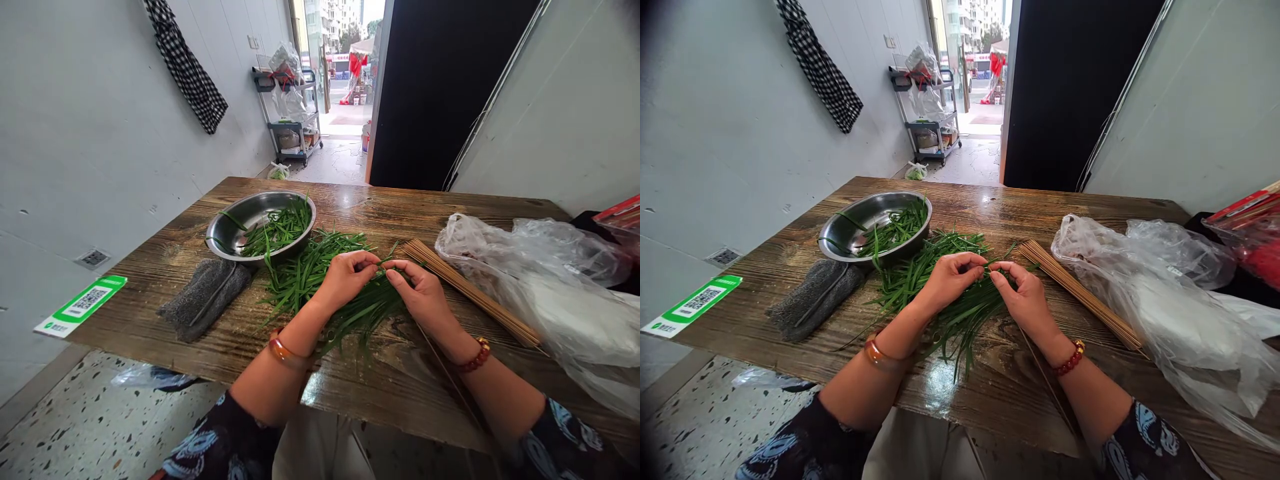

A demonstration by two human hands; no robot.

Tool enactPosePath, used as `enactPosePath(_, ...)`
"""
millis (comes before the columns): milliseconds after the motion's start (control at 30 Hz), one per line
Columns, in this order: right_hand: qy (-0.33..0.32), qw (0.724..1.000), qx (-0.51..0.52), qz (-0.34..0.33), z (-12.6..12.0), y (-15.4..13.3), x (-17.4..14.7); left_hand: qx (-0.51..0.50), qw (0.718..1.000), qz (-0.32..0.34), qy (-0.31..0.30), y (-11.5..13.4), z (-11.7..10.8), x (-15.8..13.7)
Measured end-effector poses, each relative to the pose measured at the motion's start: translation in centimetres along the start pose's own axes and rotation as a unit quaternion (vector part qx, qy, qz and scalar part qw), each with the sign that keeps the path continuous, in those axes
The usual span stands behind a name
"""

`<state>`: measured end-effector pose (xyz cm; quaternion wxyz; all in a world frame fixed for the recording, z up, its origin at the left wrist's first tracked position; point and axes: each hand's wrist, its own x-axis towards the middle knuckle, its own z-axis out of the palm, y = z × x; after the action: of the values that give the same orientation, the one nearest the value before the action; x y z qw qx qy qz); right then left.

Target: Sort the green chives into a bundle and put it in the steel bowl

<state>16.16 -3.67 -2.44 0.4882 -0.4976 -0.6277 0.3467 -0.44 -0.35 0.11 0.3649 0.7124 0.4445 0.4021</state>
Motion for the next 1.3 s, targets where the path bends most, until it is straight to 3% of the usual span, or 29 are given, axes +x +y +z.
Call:
enactPosePath(400,0.012,1.000,-0.013,0.013,-0.14,-0.03,-0.02,0.066,0.996,0.051,0.018,0.28,0.00,-0.12)
enactPosePath(900,0.014,1.000,0.016,0.015,0.02,-0.27,-0.12,0.090,0.995,0.035,0.020,0.03,0.06,-0.16)
enactPosePath(1300,0.039,0.999,0.023,0.010,-0.18,0.11,0.22,0.067,0.989,0.109,-0.076,0.58,-0.08,-0.44)
